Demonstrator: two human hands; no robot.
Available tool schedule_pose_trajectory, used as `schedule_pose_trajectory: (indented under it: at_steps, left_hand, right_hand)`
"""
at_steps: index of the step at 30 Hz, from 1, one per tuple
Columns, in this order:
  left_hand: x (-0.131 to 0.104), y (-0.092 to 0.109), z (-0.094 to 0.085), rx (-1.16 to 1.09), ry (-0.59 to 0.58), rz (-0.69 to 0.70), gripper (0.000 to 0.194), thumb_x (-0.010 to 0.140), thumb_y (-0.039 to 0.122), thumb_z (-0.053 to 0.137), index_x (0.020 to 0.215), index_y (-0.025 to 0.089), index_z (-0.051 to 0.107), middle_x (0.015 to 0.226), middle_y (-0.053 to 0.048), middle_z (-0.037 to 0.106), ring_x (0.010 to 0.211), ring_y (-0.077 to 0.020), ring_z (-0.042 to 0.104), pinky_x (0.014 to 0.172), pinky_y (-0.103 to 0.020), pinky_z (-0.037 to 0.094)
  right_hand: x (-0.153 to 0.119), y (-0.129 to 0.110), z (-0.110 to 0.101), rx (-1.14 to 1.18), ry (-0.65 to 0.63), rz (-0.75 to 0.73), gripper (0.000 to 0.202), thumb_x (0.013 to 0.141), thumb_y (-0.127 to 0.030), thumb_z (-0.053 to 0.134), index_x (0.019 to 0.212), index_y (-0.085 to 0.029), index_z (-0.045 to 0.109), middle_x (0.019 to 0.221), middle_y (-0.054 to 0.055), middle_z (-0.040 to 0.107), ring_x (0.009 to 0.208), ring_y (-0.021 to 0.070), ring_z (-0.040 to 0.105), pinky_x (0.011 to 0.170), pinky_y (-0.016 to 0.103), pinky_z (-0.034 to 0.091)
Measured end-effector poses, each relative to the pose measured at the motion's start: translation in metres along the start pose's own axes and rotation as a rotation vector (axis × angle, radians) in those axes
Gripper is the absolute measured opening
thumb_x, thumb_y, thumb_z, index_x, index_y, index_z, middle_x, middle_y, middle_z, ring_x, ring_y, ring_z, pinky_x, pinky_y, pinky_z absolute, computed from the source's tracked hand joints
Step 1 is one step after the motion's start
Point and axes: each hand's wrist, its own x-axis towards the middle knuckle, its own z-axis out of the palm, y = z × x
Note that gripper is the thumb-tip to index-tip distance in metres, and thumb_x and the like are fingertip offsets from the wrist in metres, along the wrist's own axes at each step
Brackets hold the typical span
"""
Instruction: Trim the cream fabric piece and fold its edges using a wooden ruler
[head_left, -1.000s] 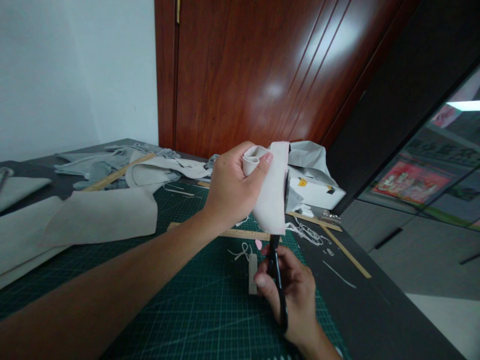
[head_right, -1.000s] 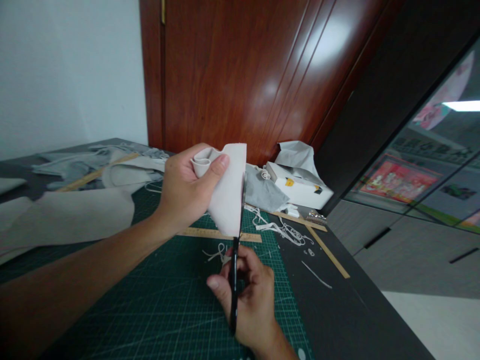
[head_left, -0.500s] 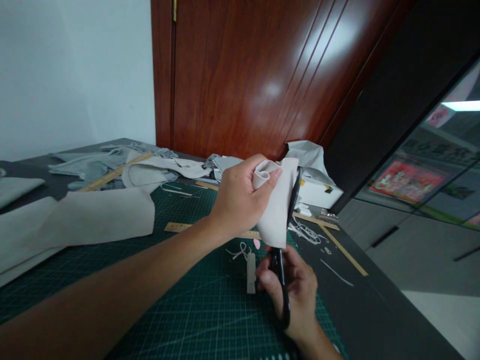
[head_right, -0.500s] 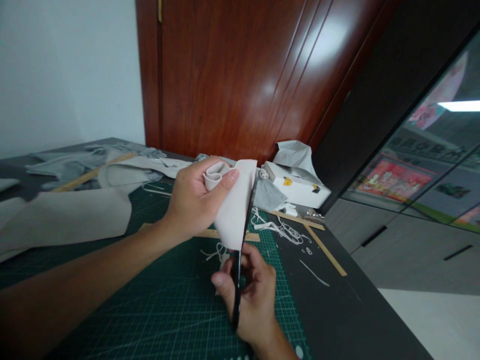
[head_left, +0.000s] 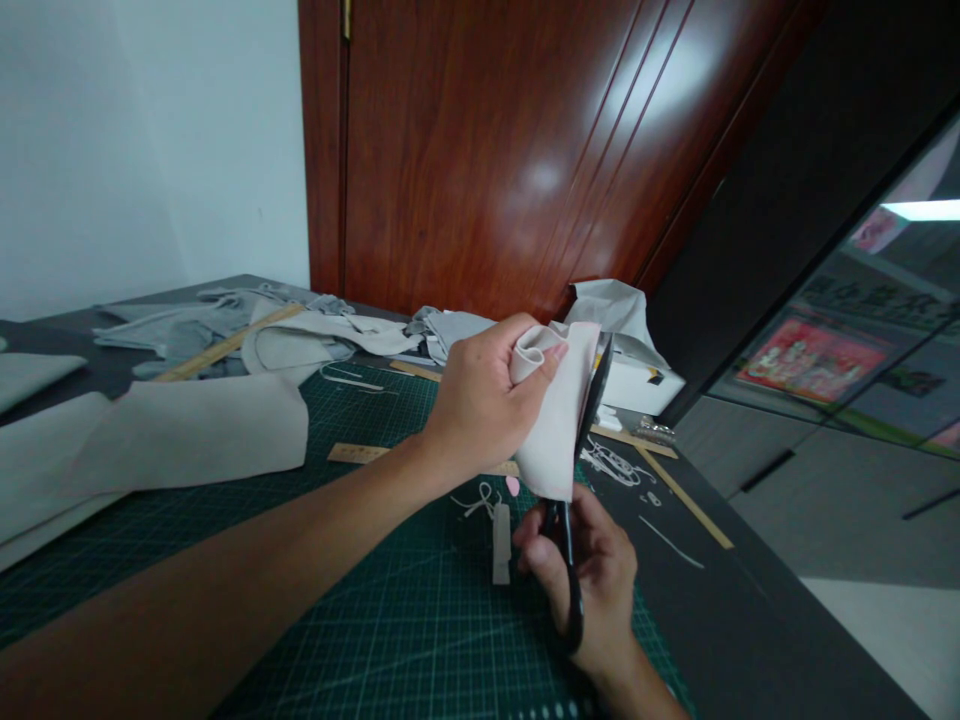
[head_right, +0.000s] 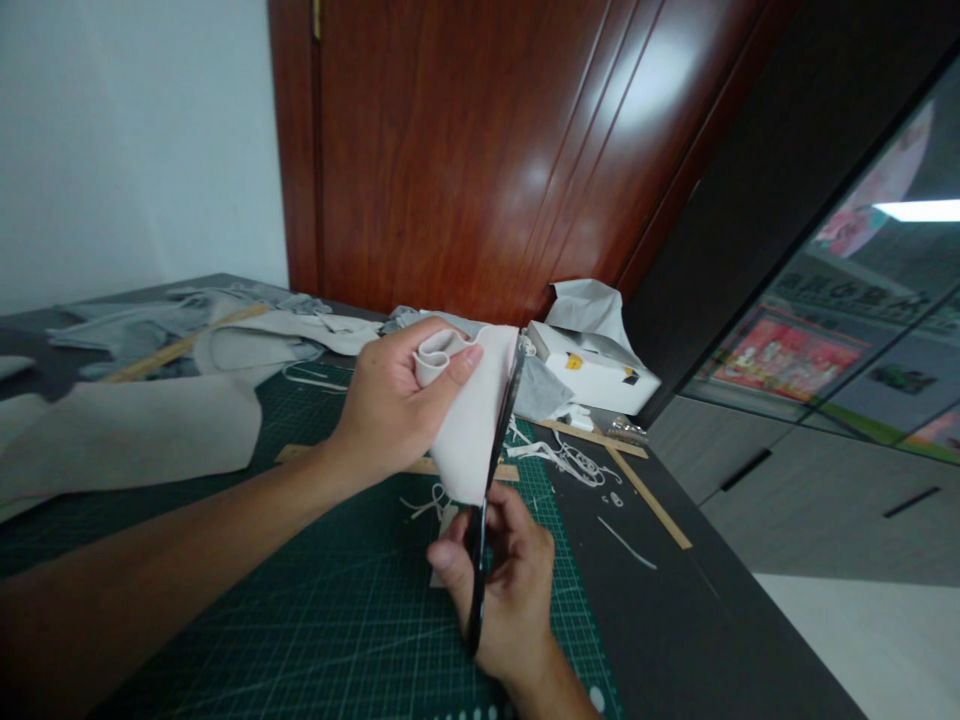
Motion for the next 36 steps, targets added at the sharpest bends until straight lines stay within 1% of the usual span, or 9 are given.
schedule_pose_trajectory:
  at_steps: [8, 16, 26, 29, 36]
  left_hand:
    - [0.0004, 0.0013, -0.0001, -0.007, 0.004, -0.013, 0.024, 0.100, 0.029, 0.064, 0.078, 0.020, 0.062, 0.067, 0.004, 0.058, 0.062, -0.0128, 0.051, 0.058, -0.028, 0.036]
    - [0.0009, 0.0004, 0.0006, -0.013, -0.003, -0.026, 0.024, 0.100, 0.029, 0.064, 0.078, 0.020, 0.061, 0.067, 0.004, 0.058, 0.063, -0.0134, 0.052, 0.057, -0.028, 0.037]
    - [-0.0001, 0.0004, 0.0009, 0.004, 0.000, -0.002, 0.023, 0.100, 0.026, 0.064, 0.078, 0.020, 0.061, 0.067, 0.005, 0.057, 0.062, -0.0130, 0.051, 0.058, -0.029, 0.036]
    - [-0.0002, 0.0000, 0.0010, 0.004, -0.009, 0.000, 0.023, 0.100, 0.027, 0.064, 0.078, 0.019, 0.061, 0.067, 0.005, 0.057, 0.062, -0.0130, 0.052, 0.058, -0.029, 0.036]
    - [-0.0010, 0.0015, -0.0001, 0.004, 0.000, -0.016, 0.024, 0.099, 0.027, 0.065, 0.077, 0.020, 0.061, 0.066, 0.004, 0.058, 0.062, -0.0127, 0.052, 0.057, -0.028, 0.037]
  right_hand:
    - [-0.0012, 0.0032, -0.0012, 0.014, -0.007, 0.004, 0.033, 0.088, -0.050, 0.084, 0.096, -0.021, 0.070, 0.066, -0.002, 0.070, 0.047, 0.0119, 0.062, 0.043, 0.020, 0.052]
    - [-0.0010, 0.0044, -0.0012, 0.011, -0.016, 0.017, 0.035, 0.088, -0.051, 0.083, 0.098, -0.020, 0.070, 0.066, -0.002, 0.069, 0.047, 0.0131, 0.062, 0.043, 0.022, 0.053]
    - [0.0008, 0.0002, -0.0004, 0.004, -0.020, -0.006, 0.030, 0.089, -0.046, 0.083, 0.096, -0.021, 0.070, 0.064, -0.003, 0.069, 0.045, 0.0122, 0.063, 0.043, 0.020, 0.054]
    - [0.0002, 0.0012, -0.0010, 0.004, -0.013, 0.004, 0.029, 0.088, -0.044, 0.083, 0.098, -0.021, 0.070, 0.066, -0.003, 0.069, 0.046, 0.0121, 0.063, 0.043, 0.020, 0.054]
    - [-0.0008, 0.0018, -0.0032, -0.035, -0.013, 0.014, 0.024, 0.086, -0.038, 0.083, 0.096, -0.020, 0.070, 0.066, -0.003, 0.067, 0.049, 0.0120, 0.060, 0.045, 0.020, 0.051]
